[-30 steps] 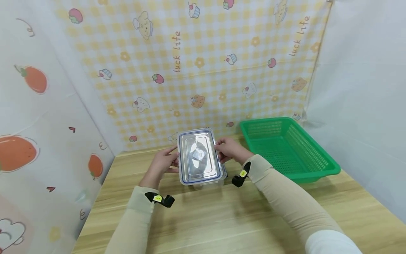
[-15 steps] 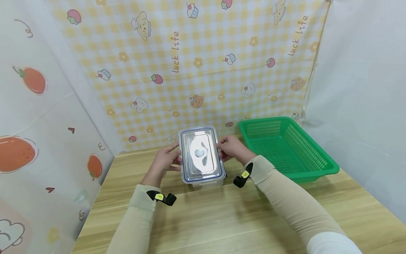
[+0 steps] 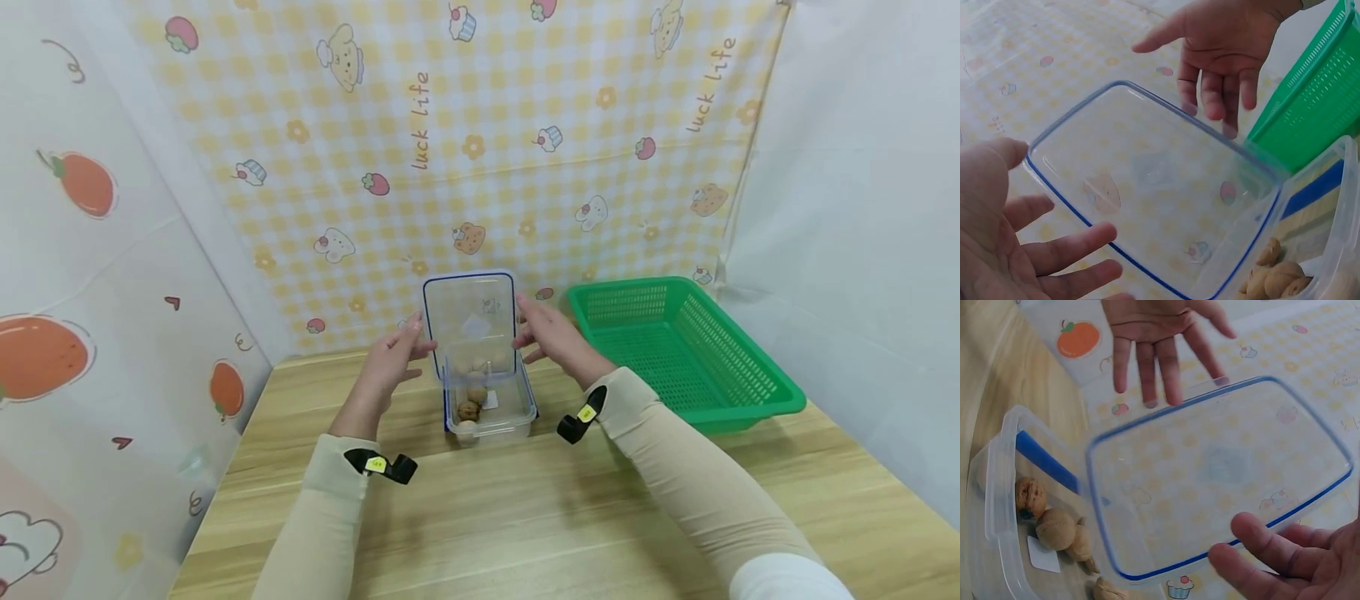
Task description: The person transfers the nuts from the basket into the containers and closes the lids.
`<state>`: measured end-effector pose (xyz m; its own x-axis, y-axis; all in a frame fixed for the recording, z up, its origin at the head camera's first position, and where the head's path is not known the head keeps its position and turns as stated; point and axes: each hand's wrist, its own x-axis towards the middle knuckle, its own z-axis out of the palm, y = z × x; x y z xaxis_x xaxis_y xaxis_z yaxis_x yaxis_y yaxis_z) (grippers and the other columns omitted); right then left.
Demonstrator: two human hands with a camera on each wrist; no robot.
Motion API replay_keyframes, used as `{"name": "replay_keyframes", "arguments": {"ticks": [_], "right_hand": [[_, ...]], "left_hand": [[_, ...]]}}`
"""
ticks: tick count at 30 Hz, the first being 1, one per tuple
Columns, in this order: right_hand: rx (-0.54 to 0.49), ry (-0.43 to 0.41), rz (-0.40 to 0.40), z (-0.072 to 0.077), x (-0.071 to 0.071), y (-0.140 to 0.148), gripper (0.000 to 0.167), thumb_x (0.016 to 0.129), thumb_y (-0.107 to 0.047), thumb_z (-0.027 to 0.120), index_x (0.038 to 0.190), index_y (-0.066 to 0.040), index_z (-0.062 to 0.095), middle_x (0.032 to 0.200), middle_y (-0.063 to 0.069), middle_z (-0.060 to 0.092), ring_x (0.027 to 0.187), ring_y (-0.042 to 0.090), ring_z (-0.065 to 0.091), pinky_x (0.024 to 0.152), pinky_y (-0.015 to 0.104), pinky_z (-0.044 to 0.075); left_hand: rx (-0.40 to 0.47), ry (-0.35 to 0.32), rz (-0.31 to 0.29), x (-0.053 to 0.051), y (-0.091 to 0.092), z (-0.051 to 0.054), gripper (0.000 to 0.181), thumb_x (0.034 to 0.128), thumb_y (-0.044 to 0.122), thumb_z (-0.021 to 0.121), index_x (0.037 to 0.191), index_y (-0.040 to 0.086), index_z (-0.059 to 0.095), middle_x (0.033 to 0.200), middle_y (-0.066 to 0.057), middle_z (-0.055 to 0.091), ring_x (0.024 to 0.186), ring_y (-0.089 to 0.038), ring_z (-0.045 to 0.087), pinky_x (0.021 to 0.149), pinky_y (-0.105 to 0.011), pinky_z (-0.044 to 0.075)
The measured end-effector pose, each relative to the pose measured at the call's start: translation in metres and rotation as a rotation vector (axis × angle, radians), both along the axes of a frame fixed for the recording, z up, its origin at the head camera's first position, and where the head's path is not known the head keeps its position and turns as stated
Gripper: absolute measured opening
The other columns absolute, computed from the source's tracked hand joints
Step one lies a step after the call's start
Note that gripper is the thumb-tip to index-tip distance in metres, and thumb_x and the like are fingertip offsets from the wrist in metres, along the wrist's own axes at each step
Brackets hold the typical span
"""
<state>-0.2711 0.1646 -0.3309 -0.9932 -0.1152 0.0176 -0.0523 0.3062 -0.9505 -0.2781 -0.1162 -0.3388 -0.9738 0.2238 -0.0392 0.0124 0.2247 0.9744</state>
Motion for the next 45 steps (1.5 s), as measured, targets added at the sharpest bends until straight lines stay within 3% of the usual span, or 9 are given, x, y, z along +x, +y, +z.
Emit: {"name": "replay_keyframes", "arguments": {"ticks": [8, 13, 15, 18, 22, 25, 32, 39, 45], "right_hand": [[0.058, 0.187, 0.023, -0.006, 0.0, -0.003, 0.064, 0.109, -0.053, 0.016, 0.135, 0.003, 0.032, 0.128, 0.026, 0.055, 0.123, 0.04, 0.05, 0.1, 0.055, 0.047], [0.118, 0.214, -0.021, -0.014, 0.004, -0.008, 0.07, 0.105, -0.063, 0.025, 0.131, 0.001, 0.033, 0.127, 0.022, 0.048, 0.113, 0.035, 0.048, 0.094, 0.05, 0.042], [0.107, 0.22, -0.03, -0.02, 0.006, -0.01, 0.069, 0.104, -0.063, 0.031, 0.126, 0.002, 0.032, 0.113, 0.021, 0.048, 0.099, 0.035, 0.046, 0.085, 0.047, 0.039], [0.047, 0.21, -0.031, -0.031, 0.009, -0.012, 0.065, 0.104, -0.058, 0.041, 0.126, 0.002, 0.03, 0.111, 0.021, 0.047, 0.105, 0.035, 0.048, 0.088, 0.045, 0.04], [-0.013, 0.154, -0.009, -0.047, 0.012, -0.014, 0.07, 0.102, -0.056, 0.048, 0.14, -0.002, 0.024, 0.139, 0.024, 0.041, 0.138, 0.039, 0.04, 0.11, 0.054, 0.036], [-0.024, 0.128, 0.006, -0.058, 0.015, -0.015, 0.076, 0.101, -0.054, 0.051, 0.149, -0.004, 0.019, 0.152, 0.026, 0.032, 0.145, 0.04, 0.032, 0.115, 0.058, 0.032], [-0.011, 0.111, 0.031, -0.083, 0.016, -0.013, 0.077, 0.103, -0.042, 0.055, 0.156, -0.003, 0.015, 0.156, 0.026, 0.035, 0.144, 0.037, 0.037, 0.115, 0.056, 0.033], [0.052, 0.165, 0.047, -0.105, 0.016, -0.009, 0.081, 0.1, -0.045, 0.06, 0.156, -0.005, 0.019, 0.153, 0.023, 0.042, 0.143, 0.036, 0.04, 0.117, 0.053, 0.03], [0.018, 0.178, 0.073, -0.121, 0.017, -0.005, 0.083, 0.099, -0.04, 0.064, 0.157, -0.004, 0.016, 0.155, 0.023, 0.039, 0.143, 0.037, 0.039, 0.118, 0.052, 0.028]], "left_hand": [[0.043, 0.126, -0.014, 0.012, 0.012, 0.006, 0.076, 0.1015, 0.068, 0.033, 0.158, 0.016, 0.039, 0.155, -0.014, 0.046, 0.145, -0.034, 0.039, 0.111, -0.061, 0.037], [0.079, 0.122, -0.038, 0.018, 0.022, -0.002, 0.082, 0.1033, 0.066, 0.025, 0.161, 0.007, 0.027, 0.164, -0.014, 0.029, 0.151, -0.033, 0.026, 0.114, -0.06, 0.032], [0.102, 0.117, -0.023, 0.019, 0.025, -0.009, 0.082, 0.104, 0.065, 0.027, 0.16, 0.005, 0.026, 0.165, -0.014, 0.028, 0.152, -0.032, 0.026, 0.115, -0.057, 0.032], [0.142, 0.122, 0.032, 0.019, 0.03, -0.02, 0.081, 0.1038, 0.063, 0.035, 0.158, 0.003, 0.031, 0.163, -0.014, 0.032, 0.15, -0.032, 0.03, 0.115, -0.054, 0.033], [0.138, 0.142, 0.122, 0.02, 0.031, -0.039, 0.08, 0.0997, 0.062, 0.049, 0.152, 0.002, 0.043, 0.16, -0.009, 0.037, 0.146, -0.033, 0.037, 0.117, -0.049, 0.033], [0.13, 0.161, 0.157, 0.022, 0.031, -0.052, 0.076, 0.098, 0.059, 0.056, 0.149, 0.003, 0.047, 0.158, -0.006, 0.041, 0.145, -0.032, 0.039, 0.118, -0.044, 0.032], [0.174, 0.18, 0.124, 0.027, 0.033, -0.074, 0.061, 0.1026, 0.036, 0.061, 0.152, 0.005, 0.042, 0.158, -0.012, 0.038, 0.143, -0.034, 0.041, 0.115, -0.045, 0.035], [0.098, 0.192, 0.087, 0.027, 0.027, -0.096, 0.065, 0.1011, 0.043, 0.061, 0.156, 0.016, 0.04, 0.162, -0.009, 0.033, 0.138, -0.037, 0.047, 0.109, -0.048, 0.042], [0.021, 0.187, 0.053, 0.028, 0.022, -0.11, 0.069, 0.0991, 0.047, 0.062, 0.156, 0.015, 0.04, 0.162, -0.006, 0.033, 0.144, -0.035, 0.038, 0.111, -0.049, 0.039]]}}
